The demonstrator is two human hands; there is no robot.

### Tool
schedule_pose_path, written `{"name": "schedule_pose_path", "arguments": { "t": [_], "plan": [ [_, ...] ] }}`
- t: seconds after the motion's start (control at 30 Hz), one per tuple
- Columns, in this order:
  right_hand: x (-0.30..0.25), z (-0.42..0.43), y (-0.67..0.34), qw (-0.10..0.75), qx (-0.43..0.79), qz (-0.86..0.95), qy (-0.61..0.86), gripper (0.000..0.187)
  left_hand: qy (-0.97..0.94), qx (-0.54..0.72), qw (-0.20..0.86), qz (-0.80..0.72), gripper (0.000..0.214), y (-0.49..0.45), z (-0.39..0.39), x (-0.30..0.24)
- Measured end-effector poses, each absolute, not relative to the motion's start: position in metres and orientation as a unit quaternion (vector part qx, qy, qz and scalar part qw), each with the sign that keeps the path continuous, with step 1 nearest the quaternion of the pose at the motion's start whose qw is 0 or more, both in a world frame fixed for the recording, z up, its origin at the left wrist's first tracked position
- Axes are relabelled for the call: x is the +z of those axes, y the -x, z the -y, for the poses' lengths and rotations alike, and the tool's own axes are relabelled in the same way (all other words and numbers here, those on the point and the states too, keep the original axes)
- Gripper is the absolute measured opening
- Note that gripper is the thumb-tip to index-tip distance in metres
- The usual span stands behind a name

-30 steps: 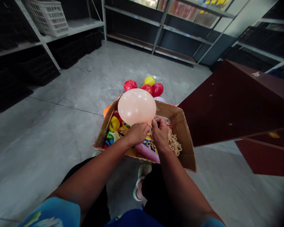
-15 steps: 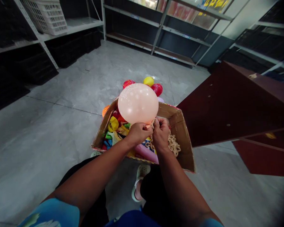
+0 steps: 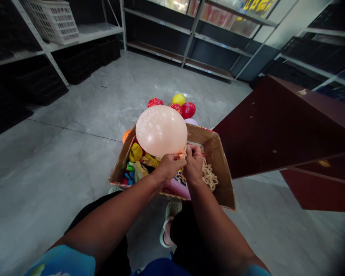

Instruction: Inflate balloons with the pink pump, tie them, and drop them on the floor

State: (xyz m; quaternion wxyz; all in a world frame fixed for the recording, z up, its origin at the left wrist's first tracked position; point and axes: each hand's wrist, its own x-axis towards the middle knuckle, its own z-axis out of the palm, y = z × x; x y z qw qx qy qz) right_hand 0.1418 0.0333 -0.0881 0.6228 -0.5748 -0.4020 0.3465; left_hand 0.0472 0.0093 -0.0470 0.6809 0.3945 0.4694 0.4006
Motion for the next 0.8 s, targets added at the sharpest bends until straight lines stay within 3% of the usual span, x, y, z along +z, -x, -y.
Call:
{"name": "schedule_pose_path", "arguments": {
  "t": [0.1, 0.23, 0.37, 0.47, 0.8],
  "plan": [
    [-0.091, -0.034, -0.140, 0.624, 0.397, 0.368, 0.564, 0.020, -0.504, 0.387, 0.597, -0.490, 0.017, -0.042, -0.012, -0.052],
    [-0.088, -0.032, -0.136, 0.589, 0.492, 0.337, 0.546, 0.024, -0.692, 0.291, 0.362, -0.552, 0.015, -0.030, -0.020, -0.059],
    [-0.083, -0.027, -0.132, 0.541, 0.566, 0.331, 0.526, 0.030, -0.729, 0.217, 0.234, -0.605, 0.019, -0.022, -0.025, -0.061],
    [-0.082, -0.024, -0.131, 0.510, 0.617, 0.323, 0.505, 0.034, -0.745, 0.182, 0.215, -0.605, 0.025, -0.022, -0.025, -0.060],
    [-0.069, -0.034, -0.134, 0.571, 0.557, 0.342, 0.496, 0.019, -0.779, 0.224, 0.293, -0.507, 0.034, -0.019, -0.020, -0.055]
  ]
}}
